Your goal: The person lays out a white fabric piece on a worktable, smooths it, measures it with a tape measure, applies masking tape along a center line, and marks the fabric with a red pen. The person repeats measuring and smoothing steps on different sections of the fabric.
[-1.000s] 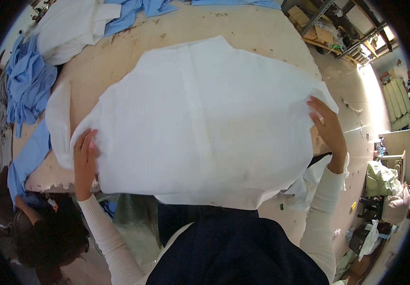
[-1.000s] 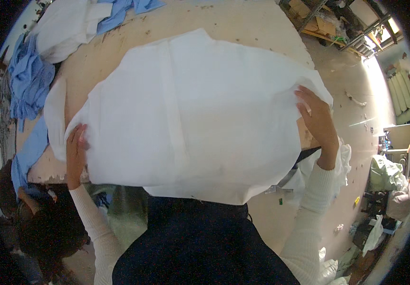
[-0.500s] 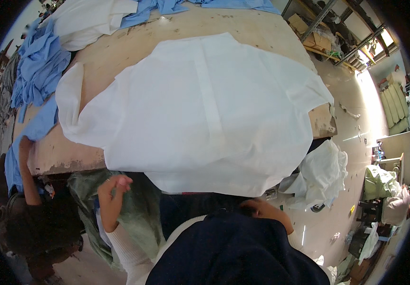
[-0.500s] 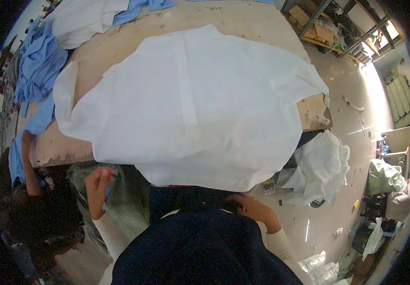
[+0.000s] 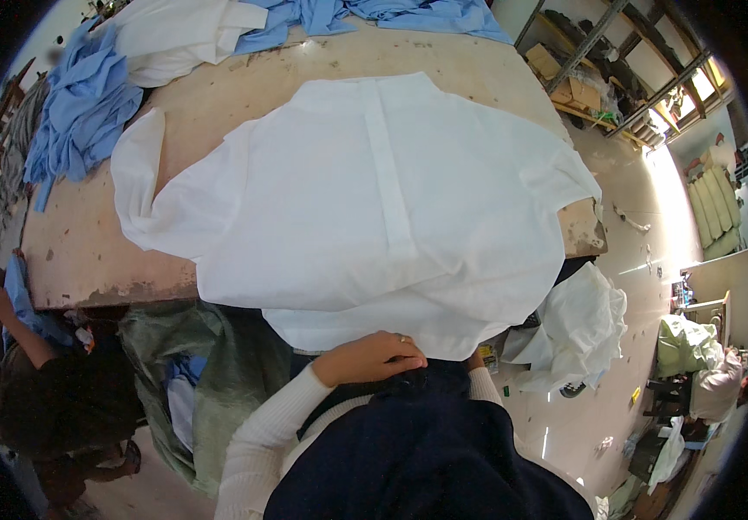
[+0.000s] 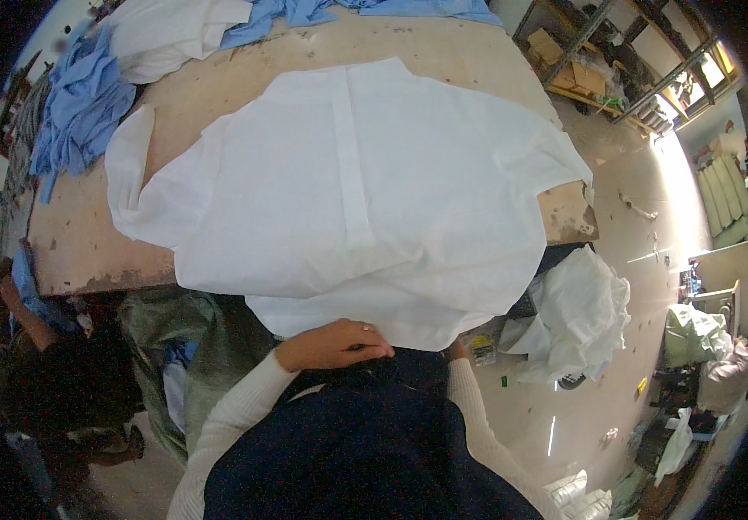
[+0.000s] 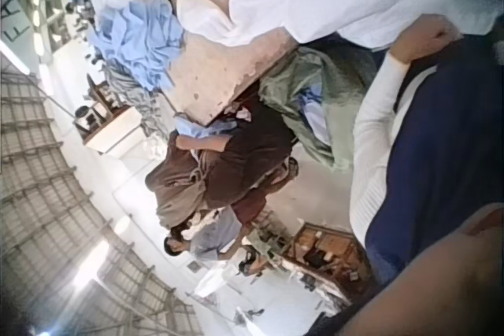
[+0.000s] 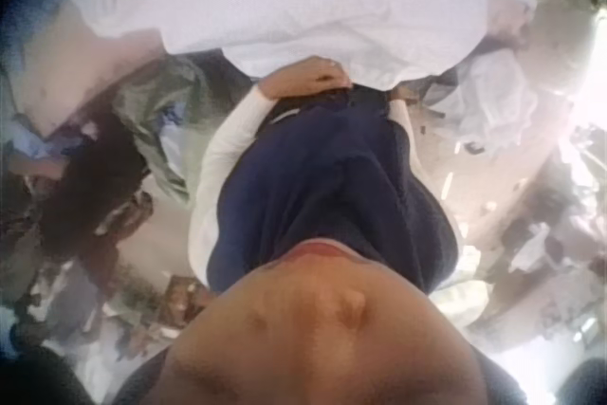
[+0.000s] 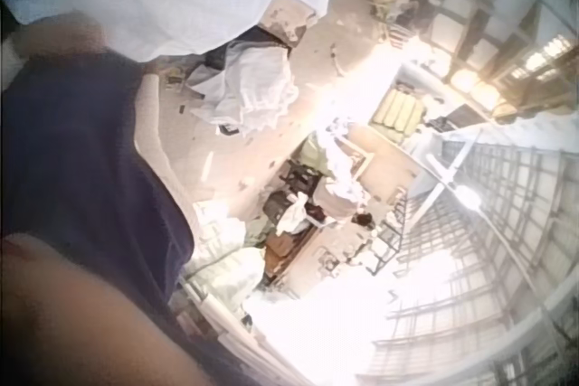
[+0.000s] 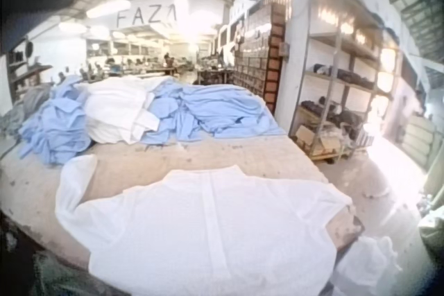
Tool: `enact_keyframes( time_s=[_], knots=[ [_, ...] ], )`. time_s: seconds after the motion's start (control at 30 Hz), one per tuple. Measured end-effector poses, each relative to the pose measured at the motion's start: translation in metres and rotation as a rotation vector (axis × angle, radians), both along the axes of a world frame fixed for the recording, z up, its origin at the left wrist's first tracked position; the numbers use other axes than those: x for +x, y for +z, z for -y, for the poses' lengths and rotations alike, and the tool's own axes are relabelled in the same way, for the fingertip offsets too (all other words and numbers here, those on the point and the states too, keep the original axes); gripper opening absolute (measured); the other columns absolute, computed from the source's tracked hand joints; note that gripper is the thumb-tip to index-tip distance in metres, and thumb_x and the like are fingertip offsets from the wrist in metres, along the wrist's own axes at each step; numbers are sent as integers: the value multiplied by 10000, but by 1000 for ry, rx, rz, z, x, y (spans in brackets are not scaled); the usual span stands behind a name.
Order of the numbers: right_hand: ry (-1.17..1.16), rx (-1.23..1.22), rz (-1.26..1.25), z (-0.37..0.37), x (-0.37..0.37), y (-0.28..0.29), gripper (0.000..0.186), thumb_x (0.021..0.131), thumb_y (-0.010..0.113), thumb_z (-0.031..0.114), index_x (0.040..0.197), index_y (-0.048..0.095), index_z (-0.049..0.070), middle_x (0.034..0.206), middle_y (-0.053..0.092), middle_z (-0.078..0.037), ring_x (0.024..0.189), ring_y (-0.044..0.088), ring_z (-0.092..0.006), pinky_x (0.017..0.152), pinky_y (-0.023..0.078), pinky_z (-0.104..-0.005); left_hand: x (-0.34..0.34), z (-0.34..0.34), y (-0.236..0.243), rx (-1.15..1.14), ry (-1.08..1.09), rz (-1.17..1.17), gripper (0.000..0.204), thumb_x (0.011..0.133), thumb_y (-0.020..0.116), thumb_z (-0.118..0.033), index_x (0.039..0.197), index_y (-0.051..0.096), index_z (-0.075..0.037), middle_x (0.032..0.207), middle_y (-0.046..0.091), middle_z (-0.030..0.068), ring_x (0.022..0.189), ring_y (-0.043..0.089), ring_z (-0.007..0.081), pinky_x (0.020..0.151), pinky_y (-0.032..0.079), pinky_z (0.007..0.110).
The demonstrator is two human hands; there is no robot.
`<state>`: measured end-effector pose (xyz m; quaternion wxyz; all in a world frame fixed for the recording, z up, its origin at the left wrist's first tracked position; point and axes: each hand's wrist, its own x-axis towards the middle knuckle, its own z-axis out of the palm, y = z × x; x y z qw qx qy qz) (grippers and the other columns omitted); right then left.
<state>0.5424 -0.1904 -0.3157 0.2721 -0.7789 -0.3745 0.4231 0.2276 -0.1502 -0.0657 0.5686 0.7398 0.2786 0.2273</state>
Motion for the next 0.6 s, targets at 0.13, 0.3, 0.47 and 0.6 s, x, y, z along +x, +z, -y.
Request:
enact_keyframes(
  time_s=[0.13, 0.3, 0.47, 0.6],
  knots=[
    [-737, 215, -646, 5, 7, -15, 222, 817, 513, 40, 1035, 491, 6, 934, 589, -143, 844, 574, -250, 683, 472, -363, 17, 7, -76, -10, -96, -262, 320, 922, 501, -279, 974, 648, 0, 902, 654, 158, 868, 604, 320, 789, 461, 396],
    [-1188, 716, -400, 3, 64, 27, 227, 805, 533, 42, 1024, 478, 27, 908, 544, -127, 812, 551, -242, 675, 477, -368, 24, 8, -102, -108, -28, -414, 419, 920, 481, -358, 859, 650, 20, 828, 635, 205, 776, 598, 362, 746, 455, 415],
    [-834, 1008, 692, -54, 95, 181, 364, 853, 559, 74, 1193, 464, -15, 1110, 508, -178, 1033, 513, -276, 877, 442, -363, 21, -3, -91, -265, -98, -470, 461, 953, 407, -407, 1005, 641, -13, 958, 645, 181, 887, 605, 318, 823, 457, 396],
    [36, 1157, 706, -128, 1, 298, 250, 867, 404, -8, 1071, 544, 27, 1098, 539, -111, 1054, 507, -255, 873, 412, -366, 15, -2, -103, -134, -110, -293, 434, 961, 405, -384, 1063, 624, -24, 1030, 642, 142, 910, 606, 293, 856, 455, 375]
  ],
)
